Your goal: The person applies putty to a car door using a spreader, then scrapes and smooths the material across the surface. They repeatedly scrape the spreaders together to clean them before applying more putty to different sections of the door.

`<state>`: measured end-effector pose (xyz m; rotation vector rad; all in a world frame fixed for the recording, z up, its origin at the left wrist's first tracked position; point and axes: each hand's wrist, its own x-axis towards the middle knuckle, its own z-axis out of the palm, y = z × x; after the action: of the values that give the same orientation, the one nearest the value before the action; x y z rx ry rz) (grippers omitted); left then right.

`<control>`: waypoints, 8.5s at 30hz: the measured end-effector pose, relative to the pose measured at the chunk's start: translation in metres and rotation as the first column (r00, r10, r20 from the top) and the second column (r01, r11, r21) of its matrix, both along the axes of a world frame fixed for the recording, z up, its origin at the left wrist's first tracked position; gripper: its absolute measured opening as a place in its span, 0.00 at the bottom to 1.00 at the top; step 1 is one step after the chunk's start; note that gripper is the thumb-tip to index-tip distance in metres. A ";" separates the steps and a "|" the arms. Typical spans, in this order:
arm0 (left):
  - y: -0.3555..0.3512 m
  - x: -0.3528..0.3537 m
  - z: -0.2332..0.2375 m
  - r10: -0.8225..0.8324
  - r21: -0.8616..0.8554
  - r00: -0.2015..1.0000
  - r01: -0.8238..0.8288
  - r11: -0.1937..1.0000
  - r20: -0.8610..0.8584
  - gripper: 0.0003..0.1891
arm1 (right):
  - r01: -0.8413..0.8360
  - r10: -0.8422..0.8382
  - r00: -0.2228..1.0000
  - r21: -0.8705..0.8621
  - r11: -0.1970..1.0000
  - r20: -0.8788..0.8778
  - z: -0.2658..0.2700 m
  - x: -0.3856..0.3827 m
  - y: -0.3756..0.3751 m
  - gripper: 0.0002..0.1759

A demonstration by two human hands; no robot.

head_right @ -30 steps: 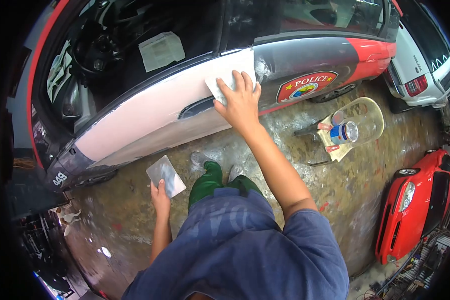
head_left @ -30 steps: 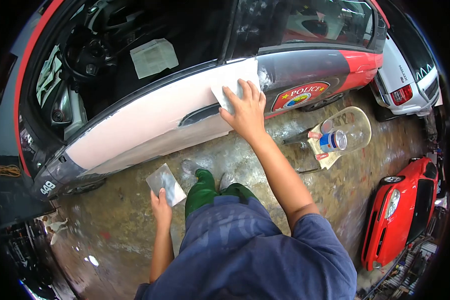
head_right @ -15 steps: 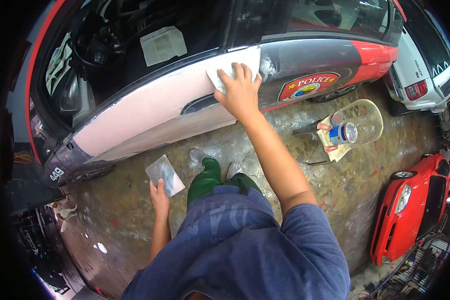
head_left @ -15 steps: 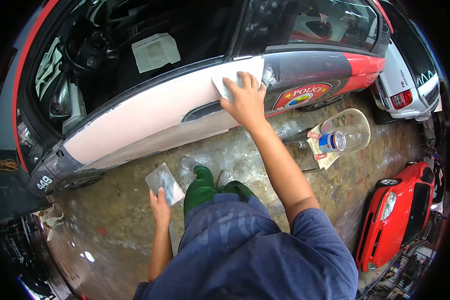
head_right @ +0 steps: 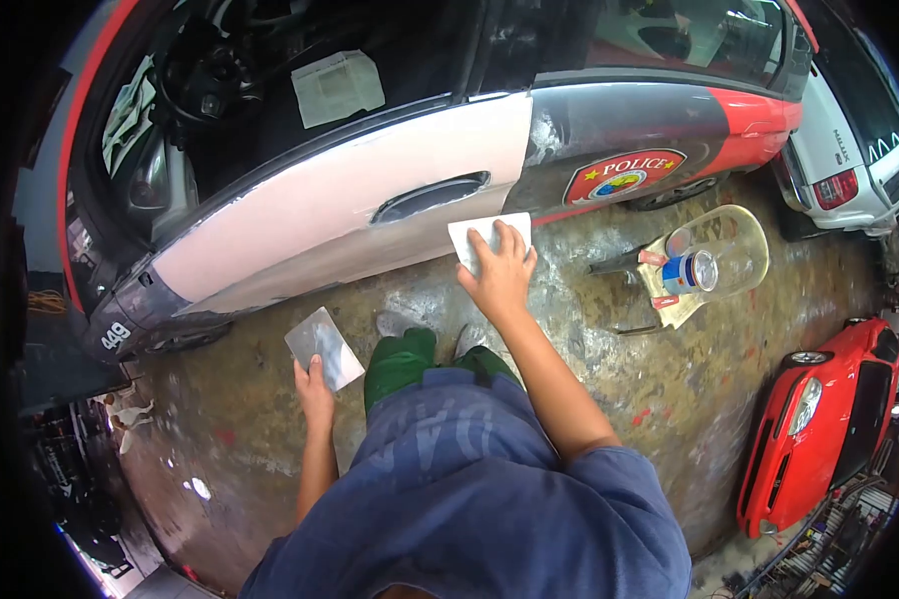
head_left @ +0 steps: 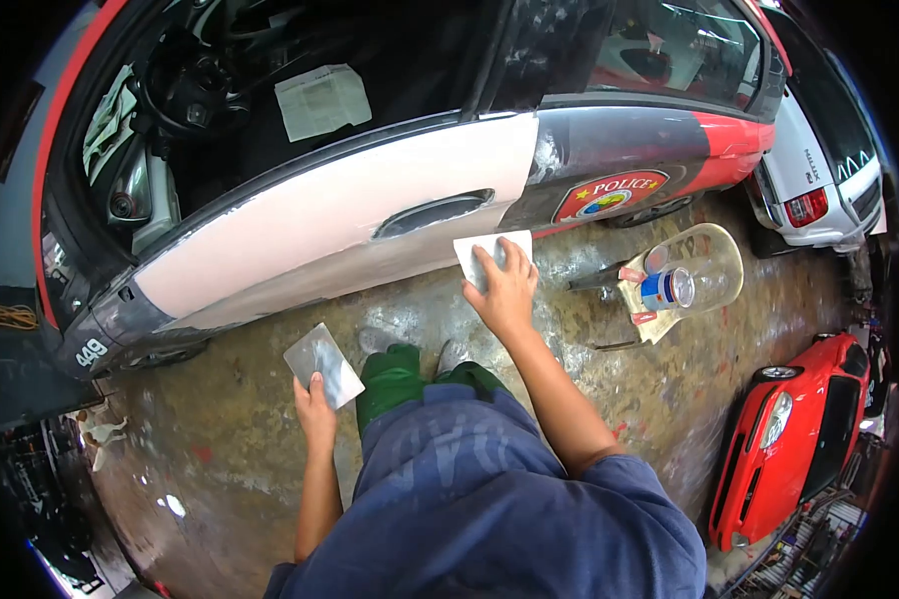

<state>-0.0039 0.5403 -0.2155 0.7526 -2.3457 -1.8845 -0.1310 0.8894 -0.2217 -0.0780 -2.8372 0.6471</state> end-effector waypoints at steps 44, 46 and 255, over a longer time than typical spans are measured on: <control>0.013 -0.011 0.024 -0.022 0.028 1.000 0.022 0.999 -0.002 0.20 | -0.138 0.141 0.989 -0.546 0.827 -0.037 -0.008 0.013 0.054 0.38; 0.023 -0.015 0.023 0.030 0.166 0.999 -0.026 0.986 -0.018 0.19 | 0.167 0.224 0.961 -0.986 -0.001 0.163 0.012 0.039 0.060 0.40; -0.267 0.030 0.022 -0.080 0.390 0.991 0.031 0.920 0.109 0.22 | 0.002 0.046 0.968 0.190 0.982 -0.248 0.092 -0.091 -0.260 0.30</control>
<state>0.0263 0.2730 -0.1937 0.8585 -2.0965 -2.4352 -0.2224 0.6292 -0.1296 0.0640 -2.6397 0.3592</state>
